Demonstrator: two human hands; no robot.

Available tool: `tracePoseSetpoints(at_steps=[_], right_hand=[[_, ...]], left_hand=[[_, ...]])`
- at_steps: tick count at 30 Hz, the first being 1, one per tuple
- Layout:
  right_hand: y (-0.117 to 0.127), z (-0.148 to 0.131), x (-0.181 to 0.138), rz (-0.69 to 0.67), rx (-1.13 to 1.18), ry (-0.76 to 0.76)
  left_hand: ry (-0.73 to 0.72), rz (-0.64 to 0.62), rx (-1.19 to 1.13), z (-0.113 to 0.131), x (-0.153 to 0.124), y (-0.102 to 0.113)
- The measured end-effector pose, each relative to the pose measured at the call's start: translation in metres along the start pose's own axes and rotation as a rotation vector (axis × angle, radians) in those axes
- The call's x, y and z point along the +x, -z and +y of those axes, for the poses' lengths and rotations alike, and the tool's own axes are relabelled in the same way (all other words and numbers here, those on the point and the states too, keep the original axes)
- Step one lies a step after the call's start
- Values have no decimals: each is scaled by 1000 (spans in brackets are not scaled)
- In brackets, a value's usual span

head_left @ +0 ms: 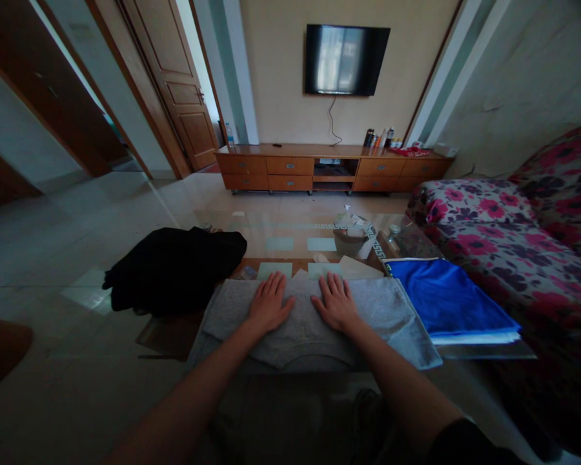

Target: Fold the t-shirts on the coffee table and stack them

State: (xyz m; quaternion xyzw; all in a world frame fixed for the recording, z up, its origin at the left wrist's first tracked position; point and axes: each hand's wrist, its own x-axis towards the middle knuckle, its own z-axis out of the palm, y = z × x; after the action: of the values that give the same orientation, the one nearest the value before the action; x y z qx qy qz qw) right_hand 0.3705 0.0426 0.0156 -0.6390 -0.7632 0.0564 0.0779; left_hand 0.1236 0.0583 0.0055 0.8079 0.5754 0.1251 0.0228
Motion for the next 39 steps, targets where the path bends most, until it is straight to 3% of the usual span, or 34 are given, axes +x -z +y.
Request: tracePoseSetpoints(at_steps=[3,5,8,13,16,23,25,28,34,36,39], right_hand=[[1,14,-2,54,-14,-86],[2,25,-4,59,-37,-141],[6,43,-7,19,-60,-136],[15,73,-13,65,-140,-292],[18,92,-16,20,-152,-309],[19,129,-21,63,-190,-407],[19,121,-20,99,-209,-442],[20,82,-11,189,-210,-447],[11,-33,14,127,-12,22],[4,-53,18,108,23,69],[-5,-57,16,34,47,83]], left_hand=[[147,71,65,-14,-4,5],[232,47,91,-26,-8,8],[238,-30,107,-45,-13,12],[281,-3,166,-71,-21,18],[246,-41,167,-84,-24,23],[292,-48,197,-115,-30,28],[290,4,220,-111,-29,28],[215,108,228,-84,-21,26],[-148,61,49,-1,-1,10],[-172,49,19,17,2,3],[-139,21,9,25,1,-4]])
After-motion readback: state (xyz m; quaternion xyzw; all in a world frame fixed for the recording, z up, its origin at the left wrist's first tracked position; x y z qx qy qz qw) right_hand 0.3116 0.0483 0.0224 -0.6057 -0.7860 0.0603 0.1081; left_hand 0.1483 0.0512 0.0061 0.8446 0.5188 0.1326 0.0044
